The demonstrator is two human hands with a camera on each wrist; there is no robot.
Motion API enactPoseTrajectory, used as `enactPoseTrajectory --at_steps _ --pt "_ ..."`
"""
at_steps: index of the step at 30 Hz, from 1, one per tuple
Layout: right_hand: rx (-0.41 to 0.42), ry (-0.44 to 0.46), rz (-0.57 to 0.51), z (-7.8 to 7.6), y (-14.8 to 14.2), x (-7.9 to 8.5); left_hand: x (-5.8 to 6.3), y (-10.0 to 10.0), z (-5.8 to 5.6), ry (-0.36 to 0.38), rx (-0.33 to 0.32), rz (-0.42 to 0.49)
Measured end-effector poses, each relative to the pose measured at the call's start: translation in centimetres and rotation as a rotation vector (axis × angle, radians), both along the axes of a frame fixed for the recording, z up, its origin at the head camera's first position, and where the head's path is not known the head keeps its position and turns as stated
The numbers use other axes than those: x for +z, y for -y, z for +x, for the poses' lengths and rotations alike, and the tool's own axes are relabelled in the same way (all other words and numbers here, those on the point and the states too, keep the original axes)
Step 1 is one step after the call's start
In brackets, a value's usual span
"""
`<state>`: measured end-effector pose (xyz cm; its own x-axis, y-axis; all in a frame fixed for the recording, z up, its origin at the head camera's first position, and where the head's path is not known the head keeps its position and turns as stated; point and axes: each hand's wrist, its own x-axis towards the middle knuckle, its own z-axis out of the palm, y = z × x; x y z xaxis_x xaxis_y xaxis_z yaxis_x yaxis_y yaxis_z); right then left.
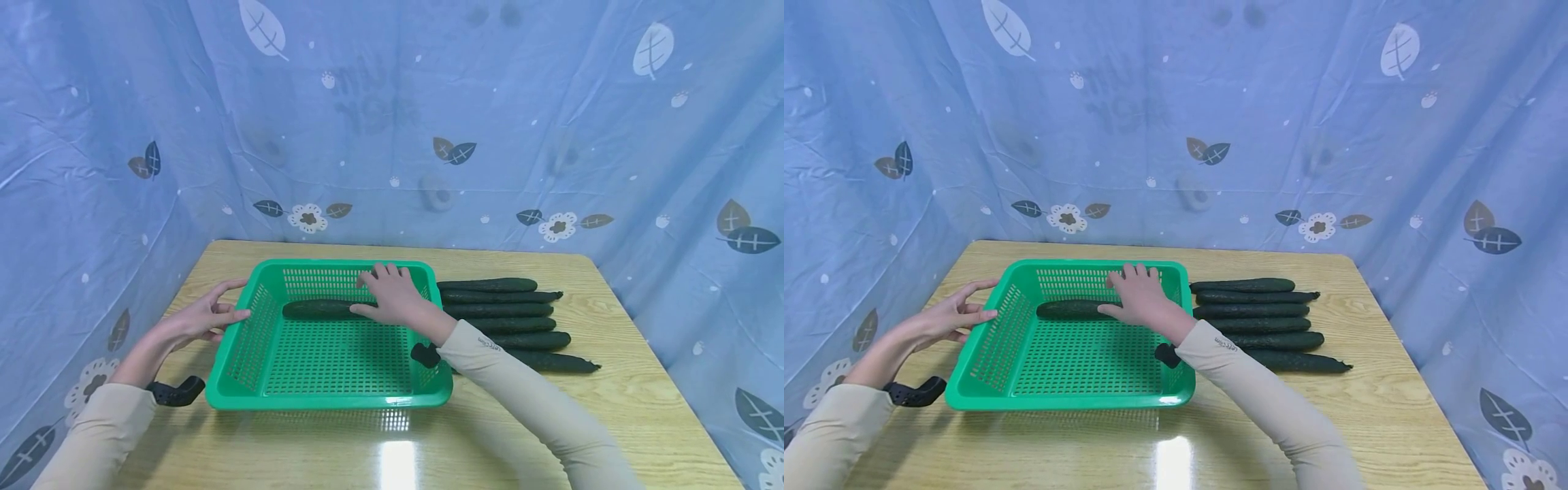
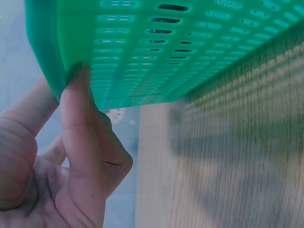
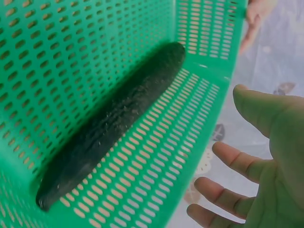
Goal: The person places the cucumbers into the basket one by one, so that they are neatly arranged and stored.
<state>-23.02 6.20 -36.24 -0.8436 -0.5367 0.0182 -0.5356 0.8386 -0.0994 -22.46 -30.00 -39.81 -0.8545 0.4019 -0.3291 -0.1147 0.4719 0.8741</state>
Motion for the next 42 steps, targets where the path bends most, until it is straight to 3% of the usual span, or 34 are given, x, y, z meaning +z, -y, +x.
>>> enactPoseTrajectory --at_steps 14,31,42 --pt "0.009 -0.062 -0.063 2.0 -4.1 1.5 -0.1 0.1 -0.1 0.006 0.003 0.003" --pt "-0.054 -0.151 -0.154 3.6 -10.0 0.9 -0.3 0.2 -0.1 0.018 0.016 0.001" --pt "-0.096 -0.214 -0.19 4.6 -13.5 -0.7 -0.2 0.1 0.0 0.014 0.016 0.002"
